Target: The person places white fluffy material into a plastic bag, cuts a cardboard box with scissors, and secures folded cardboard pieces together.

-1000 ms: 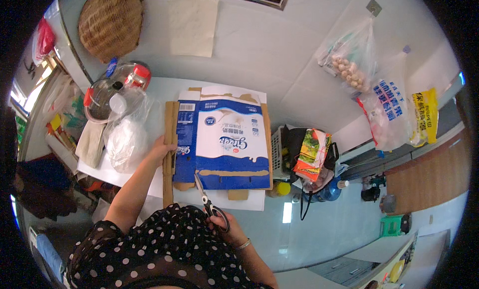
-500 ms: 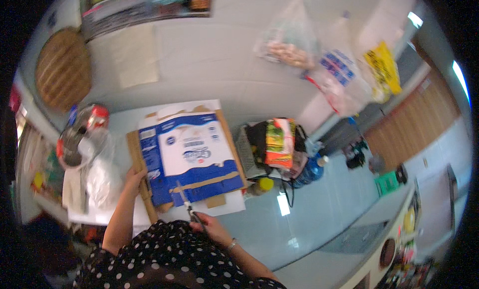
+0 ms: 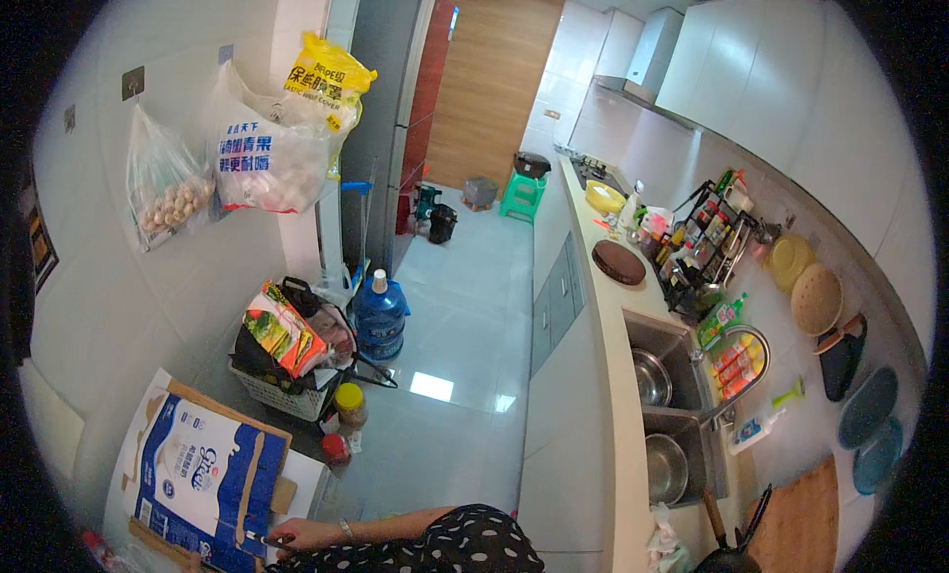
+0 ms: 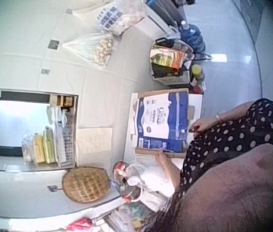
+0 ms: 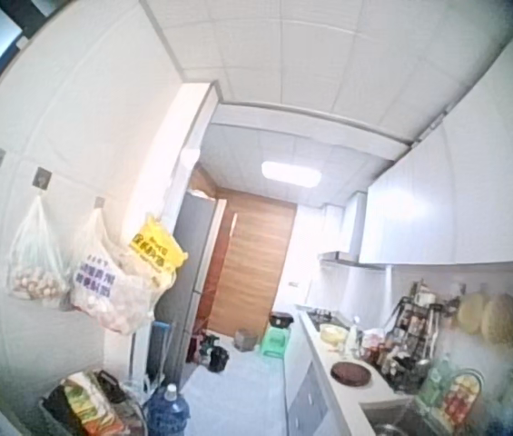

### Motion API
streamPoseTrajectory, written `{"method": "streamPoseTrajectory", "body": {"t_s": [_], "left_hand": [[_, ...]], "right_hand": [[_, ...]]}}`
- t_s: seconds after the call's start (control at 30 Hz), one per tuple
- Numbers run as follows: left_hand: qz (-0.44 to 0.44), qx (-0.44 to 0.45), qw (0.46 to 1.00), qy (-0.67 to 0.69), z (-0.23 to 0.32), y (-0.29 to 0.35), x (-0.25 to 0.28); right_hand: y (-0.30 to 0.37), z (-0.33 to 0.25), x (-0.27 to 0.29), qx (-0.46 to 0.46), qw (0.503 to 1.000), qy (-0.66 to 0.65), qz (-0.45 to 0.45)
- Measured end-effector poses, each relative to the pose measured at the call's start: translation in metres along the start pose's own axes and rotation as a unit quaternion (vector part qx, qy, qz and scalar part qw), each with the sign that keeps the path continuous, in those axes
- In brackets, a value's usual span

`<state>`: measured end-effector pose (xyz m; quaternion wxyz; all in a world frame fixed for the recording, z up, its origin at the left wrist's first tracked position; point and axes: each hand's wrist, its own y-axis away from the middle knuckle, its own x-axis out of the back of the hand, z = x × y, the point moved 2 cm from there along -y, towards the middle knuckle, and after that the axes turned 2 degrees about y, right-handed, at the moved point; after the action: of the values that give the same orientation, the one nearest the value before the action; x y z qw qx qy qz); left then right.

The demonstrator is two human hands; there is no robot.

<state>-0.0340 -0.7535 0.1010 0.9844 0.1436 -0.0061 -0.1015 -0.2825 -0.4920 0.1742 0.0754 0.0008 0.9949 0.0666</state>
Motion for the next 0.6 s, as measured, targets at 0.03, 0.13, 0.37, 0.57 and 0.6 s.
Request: {"method": "streamPoseTrajectory", "body": {"t_s": [0.03, 0.13, 0.37, 0.57, 0.6], "left_hand": [[-0.002, 0.0, 1.0, -0.004, -0.002, -0.001, 0.001], [-0.002, 0.003, 1.0, -0.009, -0.004, -0.005, 0.006], [-0.003, 0.011, 1.0, -0.001, -0.022, -0.018, 0.01], [0.004, -0.026, 1.0, 0.006, 0.009, 0.015, 0.02], [-0.012, -0.039, 0.999, 0.017, 0.006, 0.01, 0.003]], "right_hand": [[0.001, 0.006, 0.001, 0.002, 0.999, -0.033, 0.01], [-0.004, 0.027, 0.004, 0.006, 0.997, -0.083, 0.008], [0.002, 0.041, 0.011, -0.021, 0.994, -0.105, 0.003], [-0.01, 0.03, -0.011, -0.033, 0.999, 0.023, 0.022], [0.003, 0.021, -0.006, -0.041, 0.998, 0.009, 0.042]]}}
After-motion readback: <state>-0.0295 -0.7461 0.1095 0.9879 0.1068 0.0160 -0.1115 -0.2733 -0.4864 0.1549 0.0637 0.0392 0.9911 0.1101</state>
